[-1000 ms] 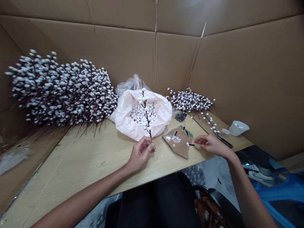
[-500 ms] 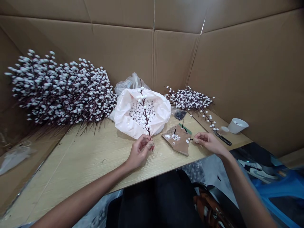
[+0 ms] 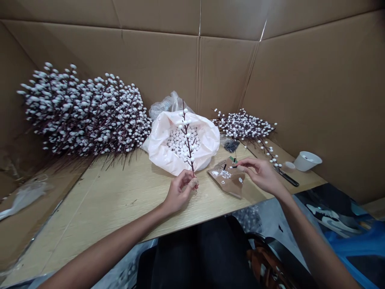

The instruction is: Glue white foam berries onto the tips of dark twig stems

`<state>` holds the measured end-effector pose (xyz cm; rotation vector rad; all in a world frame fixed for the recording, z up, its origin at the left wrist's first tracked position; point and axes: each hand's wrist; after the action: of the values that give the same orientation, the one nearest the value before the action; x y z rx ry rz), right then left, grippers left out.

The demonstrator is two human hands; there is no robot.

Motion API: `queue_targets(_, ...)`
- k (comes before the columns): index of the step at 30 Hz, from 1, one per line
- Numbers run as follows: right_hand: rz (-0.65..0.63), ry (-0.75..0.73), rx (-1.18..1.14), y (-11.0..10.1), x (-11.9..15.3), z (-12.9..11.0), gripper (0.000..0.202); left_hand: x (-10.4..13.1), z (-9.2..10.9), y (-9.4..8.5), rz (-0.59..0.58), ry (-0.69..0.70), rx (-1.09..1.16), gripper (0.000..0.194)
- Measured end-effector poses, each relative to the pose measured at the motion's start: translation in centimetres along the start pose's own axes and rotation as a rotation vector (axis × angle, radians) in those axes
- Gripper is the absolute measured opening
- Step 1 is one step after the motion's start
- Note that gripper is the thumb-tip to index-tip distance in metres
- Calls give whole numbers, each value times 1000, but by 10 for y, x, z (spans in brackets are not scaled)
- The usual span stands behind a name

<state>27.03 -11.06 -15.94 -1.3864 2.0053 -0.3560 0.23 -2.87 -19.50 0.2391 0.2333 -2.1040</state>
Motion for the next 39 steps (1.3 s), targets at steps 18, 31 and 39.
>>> queue_targets(18, -185, -396, 447, 46, -12, 0, 35, 1, 1, 2, 1, 5, 16, 23)
queue_targets(31, -223, -335, 385, 47, -10, -2, 27, 1, 0, 2, -9, 30, 17, 23)
queue_targets(39, -233, -237, 298, 45, -13, -2, 22, 0, 2, 2, -2, 21, 15, 23)
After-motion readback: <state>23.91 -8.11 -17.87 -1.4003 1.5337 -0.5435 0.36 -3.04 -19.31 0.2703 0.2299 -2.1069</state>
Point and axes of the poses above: each hand's wrist, its own x-axis away from the middle knuckle, its own y-axis out of the palm, z = x × y, and after that the axes turned 4 degrees about z, right-handed
